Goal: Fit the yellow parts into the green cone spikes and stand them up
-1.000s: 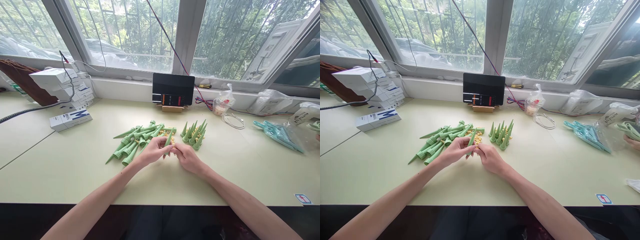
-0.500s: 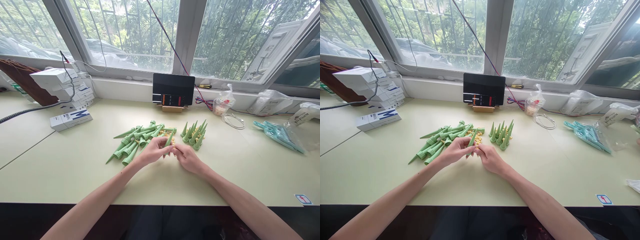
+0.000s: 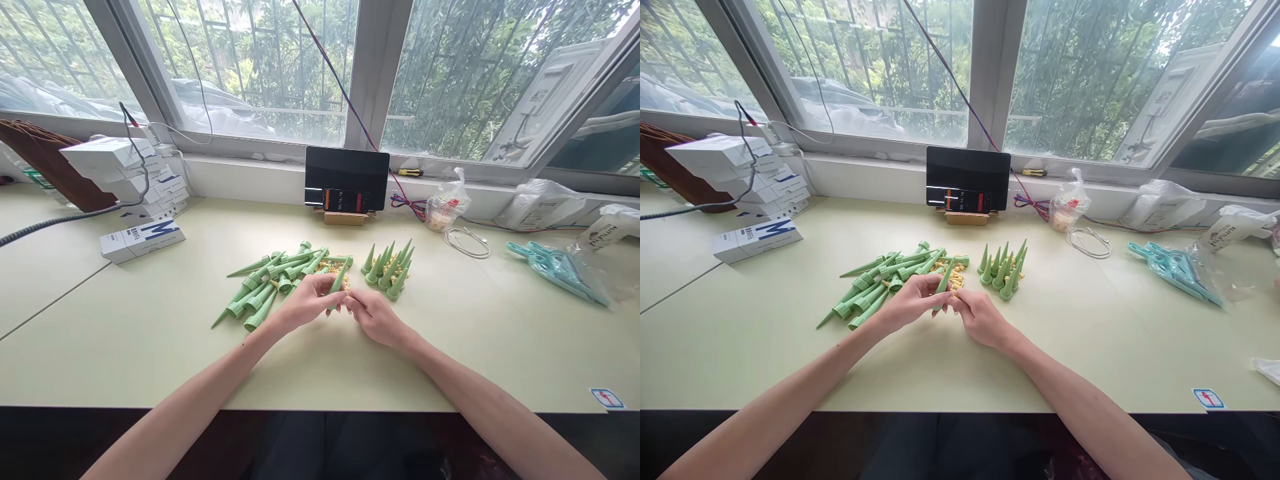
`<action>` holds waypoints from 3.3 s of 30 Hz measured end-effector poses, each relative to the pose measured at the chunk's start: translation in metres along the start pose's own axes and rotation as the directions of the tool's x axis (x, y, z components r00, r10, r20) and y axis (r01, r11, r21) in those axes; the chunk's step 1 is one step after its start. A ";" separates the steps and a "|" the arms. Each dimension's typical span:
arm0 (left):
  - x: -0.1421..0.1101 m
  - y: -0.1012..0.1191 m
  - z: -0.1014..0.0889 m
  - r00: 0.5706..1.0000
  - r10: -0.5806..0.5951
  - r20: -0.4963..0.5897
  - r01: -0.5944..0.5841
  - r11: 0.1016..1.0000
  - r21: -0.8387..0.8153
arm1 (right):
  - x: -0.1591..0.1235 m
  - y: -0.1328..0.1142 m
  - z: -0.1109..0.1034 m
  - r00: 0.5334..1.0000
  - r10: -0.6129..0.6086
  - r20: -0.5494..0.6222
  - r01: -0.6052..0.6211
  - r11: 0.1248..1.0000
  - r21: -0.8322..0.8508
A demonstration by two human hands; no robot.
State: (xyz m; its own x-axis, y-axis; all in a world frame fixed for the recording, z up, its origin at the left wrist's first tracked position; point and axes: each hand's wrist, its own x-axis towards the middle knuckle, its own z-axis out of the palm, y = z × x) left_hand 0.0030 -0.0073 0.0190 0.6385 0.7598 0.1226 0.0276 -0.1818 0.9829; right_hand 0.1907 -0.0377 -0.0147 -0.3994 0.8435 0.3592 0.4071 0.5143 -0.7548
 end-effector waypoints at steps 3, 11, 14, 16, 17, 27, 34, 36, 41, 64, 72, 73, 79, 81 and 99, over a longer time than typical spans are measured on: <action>0.000 -0.001 0.000 1.000 0.002 -0.001 -0.002 1.000 0.002 | 0.000 0.000 0.000 1.000 -0.005 -0.002 0.005 1.000 0.000; 0.000 -0.002 0.000 1.000 0.001 -0.010 -0.001 1.000 0.018 | 0.000 -0.001 0.000 1.000 -0.023 -0.011 0.023 1.000 -0.016; 0.001 -0.002 0.000 0.999 -0.015 -0.034 0.015 1.000 0.007 | 0.000 -0.001 -0.002 1.000 -0.021 -0.021 0.021 0.999 -0.024; 0.002 -0.001 0.000 0.998 -0.028 -0.051 0.028 1.000 -0.005 | 0.001 0.000 -0.004 0.998 -0.023 -0.051 0.021 0.999 -0.044; 0.002 0.000 0.000 0.998 -0.029 -0.057 0.029 1.000 -0.013 | 0.002 0.001 -0.004 0.997 -0.019 -0.076 0.015 0.998 -0.057; 0.004 -0.012 -0.002 0.991 0.070 -0.118 -0.056 0.991 0.123 | 0.002 -0.001 -0.006 0.948 0.123 -0.293 -0.123 0.992 0.019; 0.003 -0.019 0.003 0.963 0.258 -0.079 -0.177 0.825 0.537 | 0.001 -0.010 -0.004 0.947 0.055 -0.317 -0.053 0.998 0.015; 0.003 -0.017 0.005 0.966 0.252 -0.051 -0.185 0.821 0.540 | 0.001 -0.010 -0.002 0.949 0.034 -0.313 -0.034 0.999 0.006; 0.002 -0.015 0.005 0.965 0.254 -0.066 -0.178 0.819 0.545 | -0.002 -0.010 -0.007 0.932 -0.044 -0.361 0.014 0.996 -0.086; 0.002 -0.025 0.000 0.921 0.367 -0.130 -0.185 0.707 0.683 | -0.002 -0.002 -0.038 0.859 -0.124 -0.496 -0.203 0.809 -0.552; 0.001 -0.025 0.000 0.922 0.376 -0.097 -0.201 0.676 0.709 | -0.001 0.004 -0.037 0.867 -0.038 -0.497 -0.274 0.796 -0.540; 0.001 -0.025 0.000 0.922 0.375 -0.093 -0.201 0.672 0.713 | -0.001 0.005 -0.036 0.867 -0.035 -0.496 -0.277 0.795 -0.540; 0.002 -0.028 0.000 0.924 0.379 -0.055 -0.217 0.635 0.742 | 0.000 0.006 -0.035 0.865 -0.030 -0.500 -0.284 0.793 -0.539; 0.002 -0.028 0.000 0.923 0.382 -0.049 -0.222 0.632 0.742 | 0.001 0.006 -0.034 0.863 -0.036 -0.504 -0.284 0.790 -0.544; -0.001 -0.023 -0.001 0.928 0.372 0.038 -0.282 0.630 0.724 | 0.000 -0.005 -0.017 0.747 -0.306 -0.591 -0.045 0.863 -0.503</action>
State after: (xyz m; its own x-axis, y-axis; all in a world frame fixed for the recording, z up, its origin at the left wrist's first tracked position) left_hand 0.0013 -0.0035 -0.0037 0.6314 0.6136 0.4741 0.3941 -0.7805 0.4853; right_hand 0.2030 -0.0380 -0.0016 0.0625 0.5642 0.8233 0.7826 0.4842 -0.3912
